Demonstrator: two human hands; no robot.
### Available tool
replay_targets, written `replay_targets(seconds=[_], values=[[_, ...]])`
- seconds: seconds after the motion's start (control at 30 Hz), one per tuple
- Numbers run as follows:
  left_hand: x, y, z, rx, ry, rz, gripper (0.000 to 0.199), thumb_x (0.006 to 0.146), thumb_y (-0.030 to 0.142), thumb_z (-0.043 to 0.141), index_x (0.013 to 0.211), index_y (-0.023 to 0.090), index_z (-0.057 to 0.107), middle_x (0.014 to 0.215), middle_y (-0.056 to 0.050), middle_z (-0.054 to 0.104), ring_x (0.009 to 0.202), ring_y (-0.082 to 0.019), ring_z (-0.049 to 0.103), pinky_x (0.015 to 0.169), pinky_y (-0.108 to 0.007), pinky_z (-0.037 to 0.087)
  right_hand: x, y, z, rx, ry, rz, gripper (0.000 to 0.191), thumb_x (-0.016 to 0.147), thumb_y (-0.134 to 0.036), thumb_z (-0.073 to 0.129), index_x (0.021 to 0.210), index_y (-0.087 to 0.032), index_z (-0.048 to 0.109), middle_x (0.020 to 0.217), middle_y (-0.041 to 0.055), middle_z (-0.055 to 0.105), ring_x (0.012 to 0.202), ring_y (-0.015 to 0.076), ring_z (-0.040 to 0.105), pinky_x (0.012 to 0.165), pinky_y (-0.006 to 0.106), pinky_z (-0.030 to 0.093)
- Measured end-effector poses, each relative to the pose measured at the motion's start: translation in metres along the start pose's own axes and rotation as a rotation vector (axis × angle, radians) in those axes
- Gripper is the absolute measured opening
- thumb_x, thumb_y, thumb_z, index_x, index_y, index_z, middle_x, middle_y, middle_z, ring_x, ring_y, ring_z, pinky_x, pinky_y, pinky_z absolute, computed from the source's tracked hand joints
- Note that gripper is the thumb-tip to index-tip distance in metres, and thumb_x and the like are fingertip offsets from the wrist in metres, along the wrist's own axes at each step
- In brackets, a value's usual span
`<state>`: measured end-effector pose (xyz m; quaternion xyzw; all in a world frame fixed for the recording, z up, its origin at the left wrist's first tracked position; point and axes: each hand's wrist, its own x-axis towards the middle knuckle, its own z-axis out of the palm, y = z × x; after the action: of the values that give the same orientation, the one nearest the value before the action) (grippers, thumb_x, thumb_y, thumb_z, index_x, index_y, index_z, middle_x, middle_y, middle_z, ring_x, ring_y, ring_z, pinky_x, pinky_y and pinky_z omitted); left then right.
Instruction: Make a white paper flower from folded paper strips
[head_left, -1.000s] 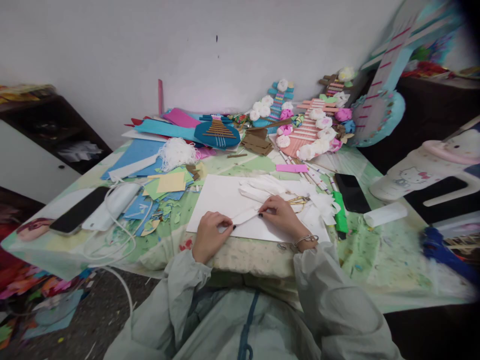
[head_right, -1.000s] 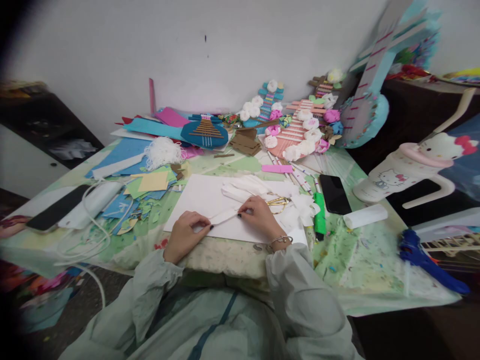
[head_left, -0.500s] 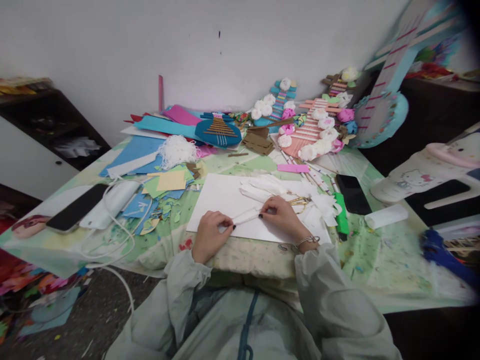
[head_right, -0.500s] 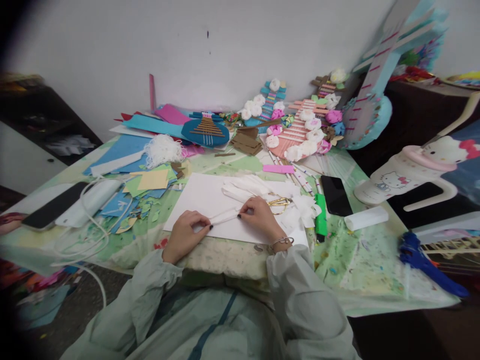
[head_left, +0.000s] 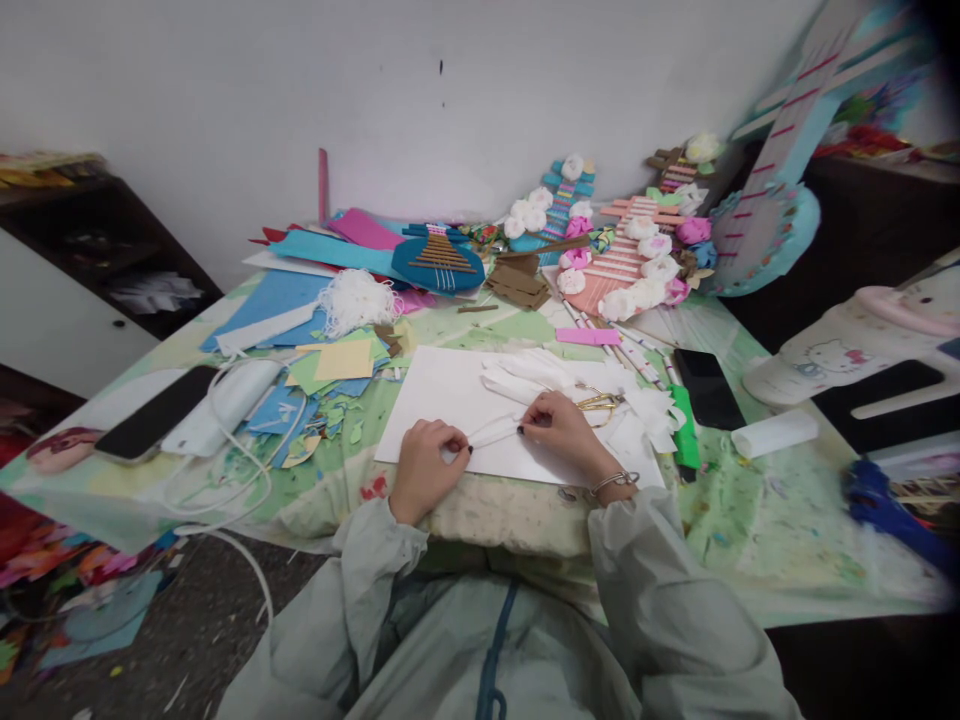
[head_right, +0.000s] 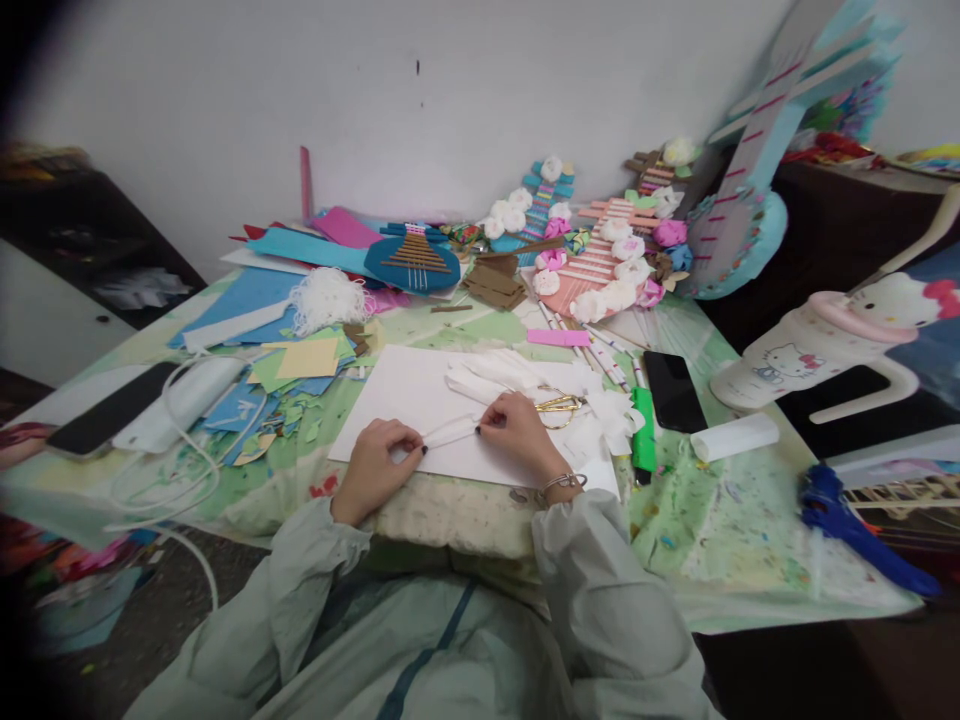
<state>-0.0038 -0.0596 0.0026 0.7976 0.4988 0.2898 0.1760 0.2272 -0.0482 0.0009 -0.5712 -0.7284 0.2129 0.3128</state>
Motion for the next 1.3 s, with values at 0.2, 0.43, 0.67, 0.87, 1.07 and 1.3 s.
replay_targets(seconds=[0.2,0.43,0.67,0.87,1.07,1.3], values=[[0.000,0.002,0.000,0.017,-0.006,-0.027,0.007,0.069,0.015,0.058,0.066,0.020,0.061,0.068,-0.001,0.061,0.076,-0.019,0.052,0.073,-0.034,0.038,0.001,-0.003,-0.004,0.003,-0.038,0.012,0.008,0.068,-0.014,0.060,0.062,-0.017,0.064,0.066,0.0014,0.060,0.069,0.0146,0.052,0.061,0.026,0.038],[0.001,0.003,-0.002,0.018,-0.023,-0.033,0.008,0.068,0.014,0.057,0.065,0.020,0.061,0.068,-0.001,0.062,0.076,-0.019,0.053,0.074,-0.034,0.038,0.002,-0.006,-0.004,-0.027,-0.052,0.019,0.009,0.068,-0.013,0.060,0.061,-0.017,0.064,0.064,0.0011,0.060,0.068,0.0145,0.051,0.063,0.027,0.037],[0.001,0.003,0.000,0.058,-0.028,-0.069,0.007,0.070,0.016,0.055,0.066,0.019,0.060,0.070,-0.001,0.061,0.078,-0.019,0.051,0.075,-0.032,0.036,0.000,-0.008,-0.003,-0.052,-0.036,0.036,0.009,0.067,-0.014,0.058,0.060,-0.016,0.063,0.065,0.0014,0.059,0.069,0.0142,0.049,0.065,0.026,0.035],[0.001,0.006,0.002,0.121,-0.033,-0.082,0.008,0.071,0.018,0.054,0.066,0.019,0.060,0.070,-0.001,0.061,0.079,-0.019,0.050,0.073,-0.032,0.033,0.001,-0.007,-0.003,-0.054,-0.044,0.036,0.010,0.068,-0.015,0.057,0.061,-0.016,0.064,0.065,0.0012,0.059,0.068,0.0136,0.049,0.066,0.026,0.034],[0.002,0.011,0.005,0.196,-0.030,-0.116,0.008,0.070,0.020,0.053,0.065,0.019,0.059,0.069,-0.002,0.059,0.078,-0.020,0.049,0.072,-0.032,0.032,0.001,-0.007,-0.002,-0.064,-0.029,0.052,0.008,0.066,-0.015,0.058,0.060,-0.016,0.063,0.065,0.0015,0.058,0.069,0.0143,0.047,0.065,0.026,0.034],[0.002,0.021,0.006,0.298,-0.028,-0.164,0.006,0.070,0.023,0.054,0.065,0.019,0.054,0.072,-0.003,0.058,0.081,-0.022,0.048,0.069,-0.034,0.028,0.000,-0.005,0.000,-0.063,0.006,0.056,0.004,0.066,-0.016,0.060,0.062,-0.016,0.059,0.066,0.0007,0.057,0.070,0.0145,0.047,0.065,0.026,0.033]])
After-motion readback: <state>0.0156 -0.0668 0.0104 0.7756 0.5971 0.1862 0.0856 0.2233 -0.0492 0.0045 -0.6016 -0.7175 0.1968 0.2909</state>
